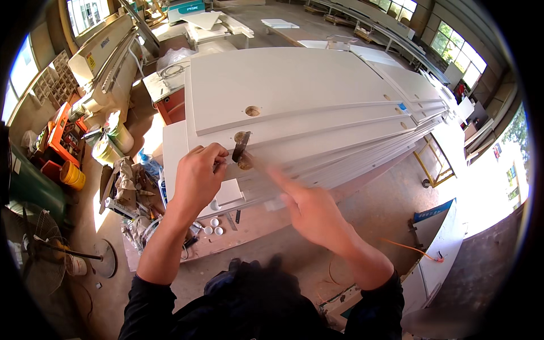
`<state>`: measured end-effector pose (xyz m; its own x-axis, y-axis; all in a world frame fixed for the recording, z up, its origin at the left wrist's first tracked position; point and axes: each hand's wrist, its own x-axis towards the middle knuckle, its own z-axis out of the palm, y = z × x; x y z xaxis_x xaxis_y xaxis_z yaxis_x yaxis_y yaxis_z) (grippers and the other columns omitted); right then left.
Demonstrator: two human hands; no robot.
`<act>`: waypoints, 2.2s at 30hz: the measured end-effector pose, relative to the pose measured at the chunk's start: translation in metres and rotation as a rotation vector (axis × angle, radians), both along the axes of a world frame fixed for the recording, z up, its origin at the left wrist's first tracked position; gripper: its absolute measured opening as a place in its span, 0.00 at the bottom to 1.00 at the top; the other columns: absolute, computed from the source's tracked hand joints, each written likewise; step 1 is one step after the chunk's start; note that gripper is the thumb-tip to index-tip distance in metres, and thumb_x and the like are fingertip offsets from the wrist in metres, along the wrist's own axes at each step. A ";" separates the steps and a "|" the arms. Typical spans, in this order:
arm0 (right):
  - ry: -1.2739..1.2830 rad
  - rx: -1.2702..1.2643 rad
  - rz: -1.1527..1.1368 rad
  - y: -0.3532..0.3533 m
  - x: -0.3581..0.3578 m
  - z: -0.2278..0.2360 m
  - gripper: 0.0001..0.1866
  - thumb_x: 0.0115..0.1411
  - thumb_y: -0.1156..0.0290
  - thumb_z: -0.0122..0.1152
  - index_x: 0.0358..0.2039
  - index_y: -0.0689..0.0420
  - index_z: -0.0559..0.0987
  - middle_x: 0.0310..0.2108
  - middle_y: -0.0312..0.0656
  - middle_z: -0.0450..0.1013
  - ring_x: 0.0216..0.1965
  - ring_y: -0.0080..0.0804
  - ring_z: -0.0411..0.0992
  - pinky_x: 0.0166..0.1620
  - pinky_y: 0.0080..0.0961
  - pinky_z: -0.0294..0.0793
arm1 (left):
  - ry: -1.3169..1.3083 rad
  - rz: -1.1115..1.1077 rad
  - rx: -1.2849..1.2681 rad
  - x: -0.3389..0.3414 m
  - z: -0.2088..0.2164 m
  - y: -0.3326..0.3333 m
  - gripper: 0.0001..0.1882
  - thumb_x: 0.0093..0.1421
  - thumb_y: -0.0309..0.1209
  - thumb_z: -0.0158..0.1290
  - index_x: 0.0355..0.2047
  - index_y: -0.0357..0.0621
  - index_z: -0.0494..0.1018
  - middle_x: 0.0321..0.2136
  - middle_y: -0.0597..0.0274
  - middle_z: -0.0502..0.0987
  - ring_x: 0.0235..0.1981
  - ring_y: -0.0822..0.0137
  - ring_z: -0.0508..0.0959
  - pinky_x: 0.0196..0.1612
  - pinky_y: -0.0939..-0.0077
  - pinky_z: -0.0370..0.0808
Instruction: The person uses a hammer to tap wooden dowels into pre-drilled holes on stacked white cabinet doors. They then use a pneumatic nail gun to fasten the dowels and apply sealant from a caulking gun into the holes.
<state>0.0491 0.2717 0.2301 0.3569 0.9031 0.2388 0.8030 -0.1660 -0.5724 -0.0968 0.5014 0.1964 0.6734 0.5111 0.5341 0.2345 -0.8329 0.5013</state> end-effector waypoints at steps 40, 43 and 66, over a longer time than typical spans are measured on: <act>-0.163 -0.159 -0.006 0.003 -0.015 0.011 0.35 0.69 0.80 0.58 0.74 0.41 0.69 0.40 0.59 0.81 0.33 0.59 0.79 0.39 0.43 0.79 | -0.078 0.173 -0.226 -0.073 0.017 0.023 0.12 0.58 0.21 0.66 0.43 0.36 0.80 0.35 0.50 0.87 0.34 0.55 0.88 0.40 0.64 0.81; -0.160 -0.014 -0.016 0.004 -0.020 0.008 0.35 0.69 0.80 0.58 0.74 0.43 0.69 0.36 0.58 0.81 0.32 0.60 0.78 0.38 0.42 0.79 | -0.096 0.206 -0.273 -0.085 0.014 0.021 0.12 0.59 0.20 0.65 0.43 0.35 0.81 0.34 0.50 0.87 0.33 0.58 0.87 0.38 0.67 0.81; 0.496 0.096 -0.687 -0.163 -0.055 -0.194 0.16 0.70 0.59 0.67 0.35 0.59 0.76 0.21 0.45 0.66 0.23 0.29 0.62 0.29 0.34 0.66 | 0.628 -0.725 -0.831 -0.036 -0.239 -0.159 0.15 0.68 0.36 0.61 0.51 0.44 0.83 0.50 0.46 0.84 0.54 0.46 0.83 0.58 0.58 0.79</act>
